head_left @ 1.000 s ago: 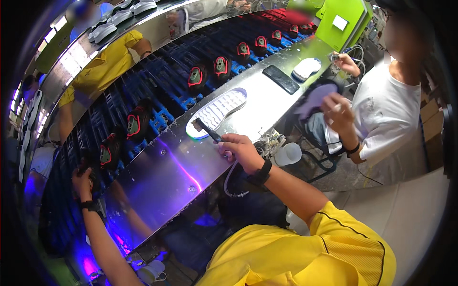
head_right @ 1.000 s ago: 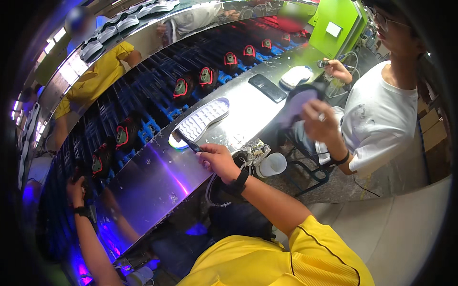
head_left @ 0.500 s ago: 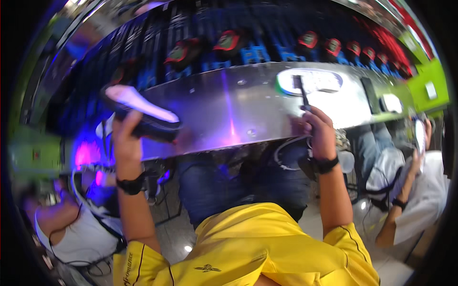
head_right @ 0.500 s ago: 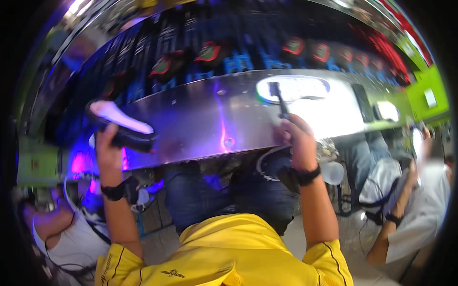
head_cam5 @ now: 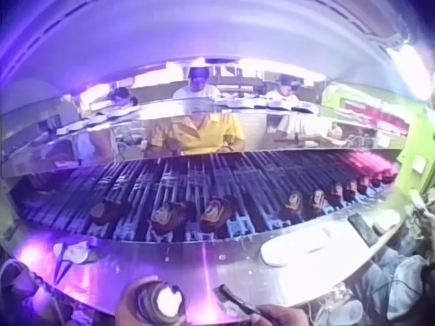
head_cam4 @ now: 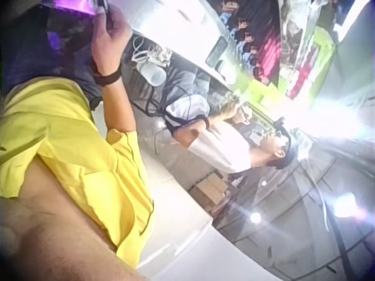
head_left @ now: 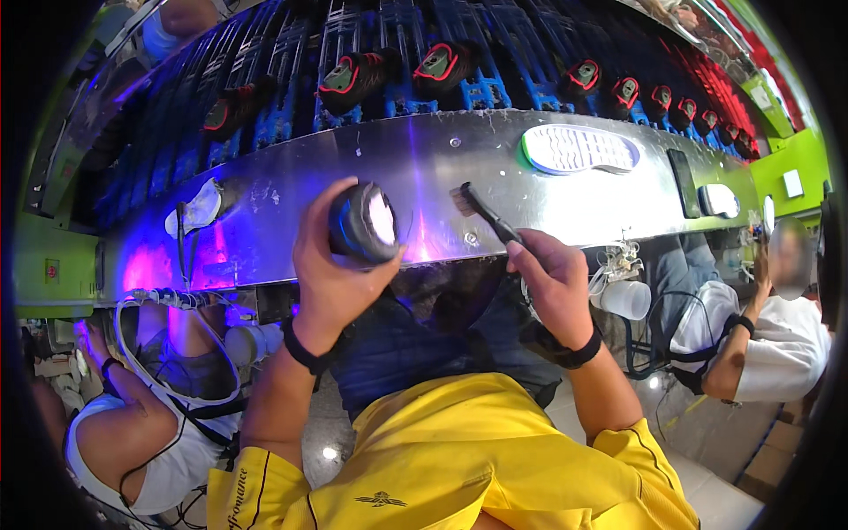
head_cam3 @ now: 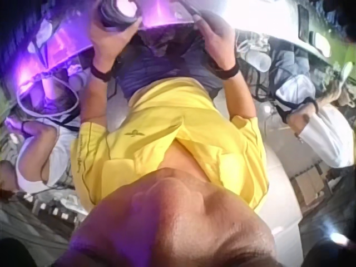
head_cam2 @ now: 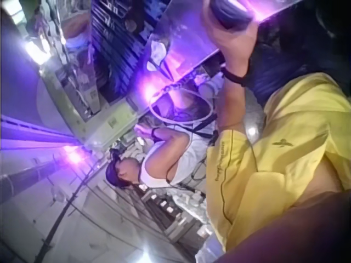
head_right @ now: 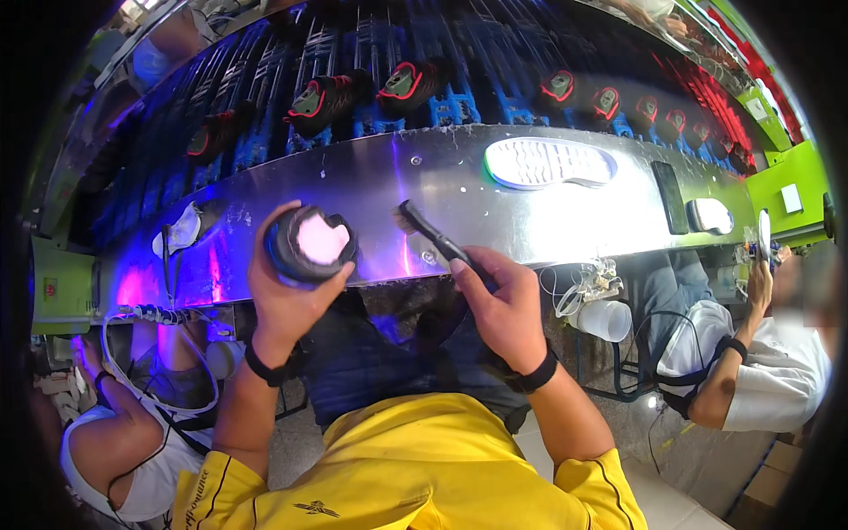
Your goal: Applying adhesive to shoe uppers and soles using a brush on a factory assembly line.
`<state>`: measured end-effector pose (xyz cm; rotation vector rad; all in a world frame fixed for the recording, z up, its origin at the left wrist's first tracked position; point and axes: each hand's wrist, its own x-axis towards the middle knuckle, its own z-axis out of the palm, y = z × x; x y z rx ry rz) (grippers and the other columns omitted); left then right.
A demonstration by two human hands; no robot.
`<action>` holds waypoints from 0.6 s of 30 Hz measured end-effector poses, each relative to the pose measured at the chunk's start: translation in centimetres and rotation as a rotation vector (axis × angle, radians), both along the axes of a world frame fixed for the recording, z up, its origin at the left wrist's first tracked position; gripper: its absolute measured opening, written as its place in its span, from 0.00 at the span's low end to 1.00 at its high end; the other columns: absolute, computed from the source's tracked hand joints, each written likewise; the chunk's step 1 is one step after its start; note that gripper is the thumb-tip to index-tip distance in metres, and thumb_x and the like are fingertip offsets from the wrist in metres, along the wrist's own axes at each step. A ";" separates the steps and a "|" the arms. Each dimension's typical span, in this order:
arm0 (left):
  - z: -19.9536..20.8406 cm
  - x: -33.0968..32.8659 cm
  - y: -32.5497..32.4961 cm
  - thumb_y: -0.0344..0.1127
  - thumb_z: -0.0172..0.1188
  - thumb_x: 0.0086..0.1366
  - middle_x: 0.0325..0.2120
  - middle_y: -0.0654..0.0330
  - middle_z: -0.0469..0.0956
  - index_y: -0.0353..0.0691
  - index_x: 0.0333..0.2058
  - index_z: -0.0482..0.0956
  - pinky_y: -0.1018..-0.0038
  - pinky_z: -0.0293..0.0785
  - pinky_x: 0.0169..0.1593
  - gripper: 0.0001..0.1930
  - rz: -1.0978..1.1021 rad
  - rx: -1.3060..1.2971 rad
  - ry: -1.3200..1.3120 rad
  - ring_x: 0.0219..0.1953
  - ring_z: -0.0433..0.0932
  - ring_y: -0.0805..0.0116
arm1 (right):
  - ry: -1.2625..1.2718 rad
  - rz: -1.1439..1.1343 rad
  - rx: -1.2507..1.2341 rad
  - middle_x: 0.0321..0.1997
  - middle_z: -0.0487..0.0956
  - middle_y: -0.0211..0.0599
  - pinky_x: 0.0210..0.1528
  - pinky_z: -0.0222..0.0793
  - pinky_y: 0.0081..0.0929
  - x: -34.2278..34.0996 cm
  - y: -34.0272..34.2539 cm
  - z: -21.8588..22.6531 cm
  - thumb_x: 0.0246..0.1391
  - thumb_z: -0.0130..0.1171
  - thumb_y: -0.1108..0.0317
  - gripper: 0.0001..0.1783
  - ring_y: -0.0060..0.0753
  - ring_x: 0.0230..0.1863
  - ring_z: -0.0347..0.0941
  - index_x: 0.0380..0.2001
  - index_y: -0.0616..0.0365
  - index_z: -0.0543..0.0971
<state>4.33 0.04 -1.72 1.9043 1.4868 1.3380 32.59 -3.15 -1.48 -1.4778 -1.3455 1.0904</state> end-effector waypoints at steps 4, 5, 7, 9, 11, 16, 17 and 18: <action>0.6 0.7 -2.2 0.26 0.81 0.46 0.57 0.47 0.80 0.36 0.64 0.71 0.51 0.68 0.71 0.44 -0.030 0.221 0.365 0.61 0.79 0.43 | 0.030 0.004 -0.005 0.25 0.80 0.27 0.33 0.67 0.20 -0.8 0.1 -1.5 0.70 0.65 0.65 0.14 0.14 0.30 0.72 0.47 0.68 0.86; 0.3 0.6 -2.7 0.28 0.80 0.49 0.58 0.46 0.80 0.37 0.63 0.70 0.45 0.64 0.73 0.42 -0.052 0.233 0.377 0.62 0.79 0.42 | 0.061 0.036 -0.056 0.25 0.80 0.26 0.32 0.67 0.20 -1.1 0.3 -1.4 0.70 0.65 0.65 0.14 0.14 0.29 0.71 0.46 0.67 0.86; 0.0 0.6 -4.0 0.31 0.78 0.53 0.58 0.46 0.80 0.38 0.63 0.69 0.42 0.62 0.73 0.39 -0.040 0.217 0.445 0.63 0.79 0.43 | 0.091 0.075 -0.115 0.24 0.79 0.26 0.32 0.66 0.20 -1.6 0.8 -1.7 0.70 0.65 0.65 0.14 0.13 0.28 0.70 0.46 0.67 0.86; -0.7 0.3 -4.7 0.32 0.77 0.55 0.58 0.47 0.80 0.38 0.62 0.69 0.41 0.62 0.73 0.37 -0.039 0.226 0.459 0.63 0.79 0.43 | 0.095 0.116 -0.187 0.24 0.79 0.24 0.31 0.65 0.22 -2.0 1.2 -2.5 0.70 0.64 0.65 0.13 0.14 0.28 0.68 0.45 0.66 0.87; -1.3 0.3 -5.0 0.33 0.77 0.57 0.58 0.47 0.80 0.38 0.62 0.68 0.39 0.61 0.73 0.36 -0.040 0.240 0.471 0.63 0.79 0.43 | 0.085 0.119 -0.183 0.23 0.78 0.26 0.30 0.65 0.23 -2.6 1.5 -3.4 0.70 0.64 0.64 0.13 0.15 0.27 0.68 0.44 0.66 0.87; -2.4 -0.1 -5.6 0.35 0.73 0.63 0.56 0.49 0.80 0.40 0.58 0.69 0.35 0.59 0.74 0.29 -0.062 0.275 0.470 0.63 0.79 0.44 | -0.005 0.115 -0.087 0.21 0.77 0.33 0.29 0.67 0.28 -3.9 2.4 -4.8 0.69 0.65 0.62 0.14 0.19 0.24 0.68 0.44 0.65 0.87; -2.6 -0.1 -5.8 0.35 0.73 0.63 0.56 0.49 0.80 0.40 0.58 0.69 0.35 0.59 0.74 0.29 -0.060 0.273 0.470 0.63 0.79 0.44 | -0.015 0.108 -0.075 0.21 0.77 0.37 0.29 0.68 0.30 -4.0 2.5 -5.0 0.68 0.65 0.62 0.15 0.23 0.23 0.69 0.44 0.65 0.87; -3.0 -0.1 -5.9 0.37 0.68 0.67 0.56 0.52 0.82 0.42 0.58 0.72 0.34 0.57 0.75 0.23 -0.057 0.284 0.436 0.63 0.79 0.47 | -0.025 0.101 -0.062 0.21 0.78 0.41 0.29 0.69 0.32 -4.0 2.6 -5.1 0.67 0.65 0.61 0.15 0.27 0.21 0.70 0.45 0.65 0.87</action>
